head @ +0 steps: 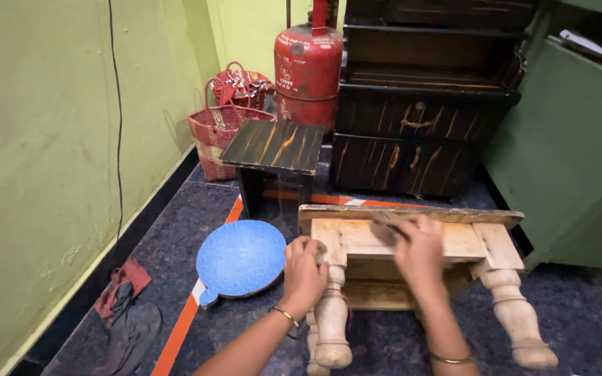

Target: The person sands a small wooden stool using a piece of sandpaper. They systematically rub the sandpaper over the legs and the underside of the seat to smooth the surface.

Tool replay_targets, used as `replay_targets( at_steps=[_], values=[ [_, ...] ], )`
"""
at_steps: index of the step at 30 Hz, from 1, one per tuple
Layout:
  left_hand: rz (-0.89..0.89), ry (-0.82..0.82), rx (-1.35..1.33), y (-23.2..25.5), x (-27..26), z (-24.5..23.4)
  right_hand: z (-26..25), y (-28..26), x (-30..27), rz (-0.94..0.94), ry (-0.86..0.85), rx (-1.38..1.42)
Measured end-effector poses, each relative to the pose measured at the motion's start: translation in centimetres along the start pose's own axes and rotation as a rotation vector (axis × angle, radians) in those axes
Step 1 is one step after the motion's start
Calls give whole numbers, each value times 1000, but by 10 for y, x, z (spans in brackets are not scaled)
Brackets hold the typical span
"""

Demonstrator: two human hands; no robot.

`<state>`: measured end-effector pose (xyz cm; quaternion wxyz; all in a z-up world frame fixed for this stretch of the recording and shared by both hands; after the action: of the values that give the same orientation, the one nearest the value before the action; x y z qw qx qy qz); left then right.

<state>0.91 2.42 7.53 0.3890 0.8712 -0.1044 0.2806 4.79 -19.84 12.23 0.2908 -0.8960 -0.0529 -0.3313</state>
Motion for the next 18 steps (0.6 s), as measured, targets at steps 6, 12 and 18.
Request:
replay_targets(
  at_steps=[6, 12, 18],
  values=[
    [-29, -28, 38, -4, -6, 20, 57, -47, -5, -350, -124, 227],
    [-33, -60, 47, -4, -5, 18, 49, 18, 0, -208, -8, -18],
    [-24, -66, 17, -5, -6, 12, -11, 133, 2, 72, 189, -431]
  ],
)
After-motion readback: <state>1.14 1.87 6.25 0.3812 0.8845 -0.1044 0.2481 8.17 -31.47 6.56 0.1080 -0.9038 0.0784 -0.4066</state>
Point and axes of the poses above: each hand's wrist, its own x-axis towards the middle knuckle, its own z-axis out of the palm, y = z × x, the point moved 2 cm from there along x, towards the middle knuckle, and after that the axes turned 10 degrees about z, right-handed, at the moved point
